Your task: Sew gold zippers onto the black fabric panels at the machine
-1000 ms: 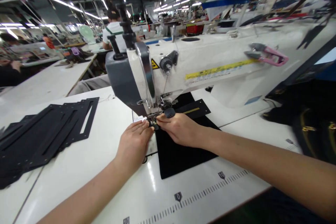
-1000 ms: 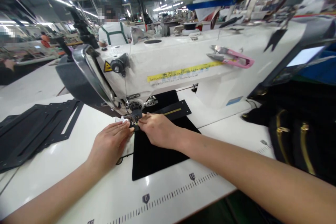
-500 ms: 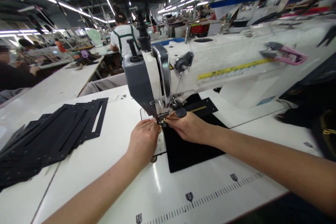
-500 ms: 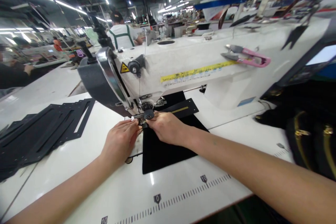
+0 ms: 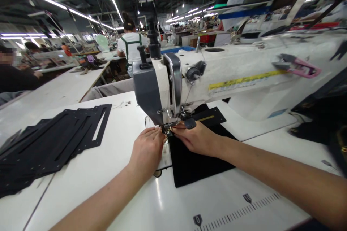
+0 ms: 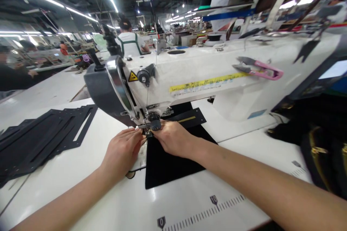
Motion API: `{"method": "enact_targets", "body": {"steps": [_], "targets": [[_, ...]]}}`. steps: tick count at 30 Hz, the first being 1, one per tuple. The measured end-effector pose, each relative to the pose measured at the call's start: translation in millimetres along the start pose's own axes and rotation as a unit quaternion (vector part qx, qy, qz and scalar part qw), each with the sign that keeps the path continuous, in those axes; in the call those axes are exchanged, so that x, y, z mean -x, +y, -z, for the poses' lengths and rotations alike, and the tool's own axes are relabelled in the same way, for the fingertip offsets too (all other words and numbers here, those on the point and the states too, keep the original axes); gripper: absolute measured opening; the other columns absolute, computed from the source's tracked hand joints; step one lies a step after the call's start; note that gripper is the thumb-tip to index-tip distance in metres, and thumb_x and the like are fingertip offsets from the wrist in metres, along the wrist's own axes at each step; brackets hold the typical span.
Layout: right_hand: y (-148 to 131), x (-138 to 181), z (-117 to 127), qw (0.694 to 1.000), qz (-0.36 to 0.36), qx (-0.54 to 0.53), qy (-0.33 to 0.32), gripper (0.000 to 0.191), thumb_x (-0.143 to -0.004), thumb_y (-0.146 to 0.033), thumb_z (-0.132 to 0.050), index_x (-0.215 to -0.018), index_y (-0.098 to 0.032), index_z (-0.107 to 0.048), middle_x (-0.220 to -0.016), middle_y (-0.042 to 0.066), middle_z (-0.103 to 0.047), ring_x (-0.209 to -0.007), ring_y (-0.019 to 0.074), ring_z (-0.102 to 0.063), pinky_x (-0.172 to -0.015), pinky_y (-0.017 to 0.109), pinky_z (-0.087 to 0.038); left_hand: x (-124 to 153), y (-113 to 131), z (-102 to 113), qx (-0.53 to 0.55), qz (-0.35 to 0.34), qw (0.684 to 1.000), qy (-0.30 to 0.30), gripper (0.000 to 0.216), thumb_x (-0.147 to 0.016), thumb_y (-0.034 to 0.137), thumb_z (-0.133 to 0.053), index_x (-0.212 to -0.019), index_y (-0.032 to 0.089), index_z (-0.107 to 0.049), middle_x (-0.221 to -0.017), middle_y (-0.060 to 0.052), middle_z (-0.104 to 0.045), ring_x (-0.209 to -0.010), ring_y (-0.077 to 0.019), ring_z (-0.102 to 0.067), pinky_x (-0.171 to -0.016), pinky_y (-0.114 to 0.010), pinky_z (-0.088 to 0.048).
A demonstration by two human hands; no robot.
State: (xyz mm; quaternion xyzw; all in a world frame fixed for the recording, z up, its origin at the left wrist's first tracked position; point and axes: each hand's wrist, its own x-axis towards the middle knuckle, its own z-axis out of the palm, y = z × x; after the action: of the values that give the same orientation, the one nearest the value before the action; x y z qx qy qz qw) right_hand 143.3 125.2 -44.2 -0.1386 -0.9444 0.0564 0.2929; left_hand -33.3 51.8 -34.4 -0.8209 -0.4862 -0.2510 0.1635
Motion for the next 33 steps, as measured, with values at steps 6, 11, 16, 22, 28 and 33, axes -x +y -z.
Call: {"method": "enact_targets", "body": {"steps": [6, 11, 16, 22, 28, 33], "targets": [[-2.7, 1.4, 3.4, 1.0, 0.0, -0.018, 0.011, 0.023, -0.082, -0.007, -0.043, -0.096, -0.014, -0.059, -0.097, 0.009, -0.064, -0.099, 0.0192, -0.058, -0.088, 0.032, -0.046, 0.3, 4.3, 3.1, -0.004, -0.017, 1.0, 0.016, 0.018, -0.087, 0.014, -0.041, -0.08, 0.013, -0.058, -0.079, -0.011, -0.069, -0.076, -0.0211, -0.066, -0.078, -0.038, -0.053], [-2.7, 1.3, 0.8, 1.0, -0.01, -0.019, 0.019, 0.02, -0.083, -0.009, -0.042, -0.09, -0.016, -0.06, -0.092, 0.008, -0.064, -0.097, 0.0191, -0.058, -0.086, 0.032, -0.046, -0.1, 4.8, 3.8, -0.003, -0.014, 1.0, 0.025, 0.019, -0.086, 0.012, -0.041, -0.08, 0.015, -0.059, -0.082, -0.01, -0.069, -0.08, -0.0204, -0.066, -0.079, -0.037, -0.053], [-7.2, -2.1, -3.5, 0.996, -0.072, 0.053, 0.011, 0.021, -0.084, -0.019, -0.045, -0.099, -0.011, -0.059, -0.099, 0.013, -0.063, -0.096, 0.0237, -0.057, -0.092, 0.041, -0.041, 4.1, 2.4, 3.1, 0.046, 0.031, 0.998, 0.01, 0.015, -0.082, 0.012, -0.046, -0.08, 0.015, -0.061, -0.088, -0.01, -0.068, -0.086, -0.0231, -0.064, -0.081, -0.042, -0.051], [-37.7, 21.3, 2.5, 0.973, -0.184, 0.138, -0.037, 0.058, -0.083, -0.041, -0.05, -0.124, -0.001, -0.043, -0.127, 0.025, -0.045, -0.122, 0.0325, -0.036, -0.1, 0.054, -0.028, 20.1, 27.0, 32.8, 0.351, 0.304, 0.886, -0.015, 0.026, -0.081, 0.02, -0.05, -0.106, 0.018, -0.055, -0.109, -0.012, -0.061, -0.098, -0.0236, -0.059, -0.079, -0.039, -0.053], [-90.6, 70.4, 14.8, 0.969, -0.187, 0.159, -0.04, 0.064, -0.085, -0.043, -0.044, -0.132, -0.001, -0.034, -0.137, 0.021, -0.032, -0.13, 0.0302, -0.023, -0.102, 0.05, -0.03, 24.8, 66.6, 65.4, 0.627, 0.539, 0.56, -0.056, 0.03, -0.073, 0.029, -0.066, -0.097, 0.013, -0.058, -0.102, -0.015, -0.063, -0.089, -0.0238, -0.063, -0.073, -0.035, -0.053], [-123.3, 88.6, 21.4, 0.969, -0.179, 0.167, -0.041, 0.064, -0.085, -0.042, -0.042, -0.132, 0.0, -0.033, -0.138, 0.02, -0.031, -0.129, 0.0301, -0.023, -0.102, 0.049, -0.032, 18.3, 89.7, 68.4, 0.578, 0.544, 0.594, -0.131, 0.037, -0.064, 0.03, -0.072, -0.092, 0.011, -0.059, -0.059, 0.001, -0.059, -0.047, -0.0079, -0.051, -0.045, -0.019, -0.039]]}}
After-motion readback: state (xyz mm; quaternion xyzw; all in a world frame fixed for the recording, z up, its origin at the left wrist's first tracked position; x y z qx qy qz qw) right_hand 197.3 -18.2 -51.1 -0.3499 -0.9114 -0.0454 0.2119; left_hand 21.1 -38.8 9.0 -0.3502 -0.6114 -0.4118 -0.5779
